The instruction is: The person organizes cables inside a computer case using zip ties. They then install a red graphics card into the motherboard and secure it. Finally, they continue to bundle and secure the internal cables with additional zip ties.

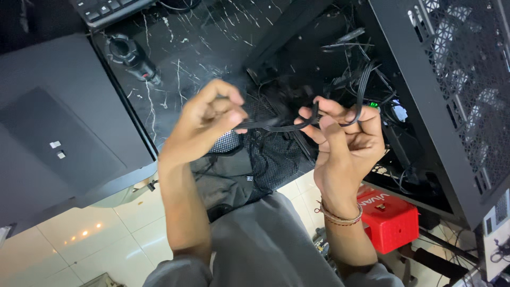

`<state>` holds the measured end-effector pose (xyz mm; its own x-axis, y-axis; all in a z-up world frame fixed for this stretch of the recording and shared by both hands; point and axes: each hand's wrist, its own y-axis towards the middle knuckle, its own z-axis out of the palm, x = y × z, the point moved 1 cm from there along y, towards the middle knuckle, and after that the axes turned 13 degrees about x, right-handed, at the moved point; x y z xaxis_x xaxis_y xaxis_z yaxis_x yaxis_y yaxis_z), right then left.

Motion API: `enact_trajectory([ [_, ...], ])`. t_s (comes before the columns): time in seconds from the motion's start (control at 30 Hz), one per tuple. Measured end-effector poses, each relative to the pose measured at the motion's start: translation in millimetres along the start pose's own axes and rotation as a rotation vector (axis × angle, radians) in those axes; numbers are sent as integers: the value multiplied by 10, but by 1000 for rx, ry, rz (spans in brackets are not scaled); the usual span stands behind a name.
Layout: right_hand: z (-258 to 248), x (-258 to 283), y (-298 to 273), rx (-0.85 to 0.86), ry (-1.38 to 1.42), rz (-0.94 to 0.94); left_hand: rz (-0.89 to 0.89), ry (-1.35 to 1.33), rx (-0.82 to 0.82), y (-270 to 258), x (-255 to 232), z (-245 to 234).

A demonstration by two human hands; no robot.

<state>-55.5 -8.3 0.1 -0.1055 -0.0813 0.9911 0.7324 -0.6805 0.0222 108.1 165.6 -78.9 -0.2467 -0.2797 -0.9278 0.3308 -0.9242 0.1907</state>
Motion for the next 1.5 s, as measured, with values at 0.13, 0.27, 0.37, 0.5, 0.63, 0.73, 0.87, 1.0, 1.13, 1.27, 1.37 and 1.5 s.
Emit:
enact_trajectory([
  [0.13,-45,-64,17,16,17,0,249,11,191,-233,-65,-209],
  [0.27,-21,-72,32,38,8,49,141,-15,178,-339,-70,-134],
  [0.37,-23,-119,53,84,-5,32,240,61,-9,-202,67,-87],
  [0.5,-48,-175,113,141,-127,74,290,349,-284,220,6,66],
  [0.63,-113,-256,141,167,-153,96,317,309,-305,641,-29,251],
  [0.73,-153,-267,140,221,-187,90,256,45,-413,942,43,430],
  [0.87,-239,-258,123,288,-235,82,262,-151,-487,1247,221,478],
  [1.0,-244,-152,81,295,-245,97,264,-152,-518,1265,58,458],
  [1.13,-269,-48,1,280,-294,9,239,-57,-419,1198,-115,338],
  [1.27,-256,76,-43,330,-441,-183,120,13,-366,1162,-185,215],
  [1.37,-176,133,22,415,-649,-197,49,46,-338,1116,-312,202],
  [1.5,-117,145,110,360,-929,-336,68,129,-229,1019,-469,195],
])
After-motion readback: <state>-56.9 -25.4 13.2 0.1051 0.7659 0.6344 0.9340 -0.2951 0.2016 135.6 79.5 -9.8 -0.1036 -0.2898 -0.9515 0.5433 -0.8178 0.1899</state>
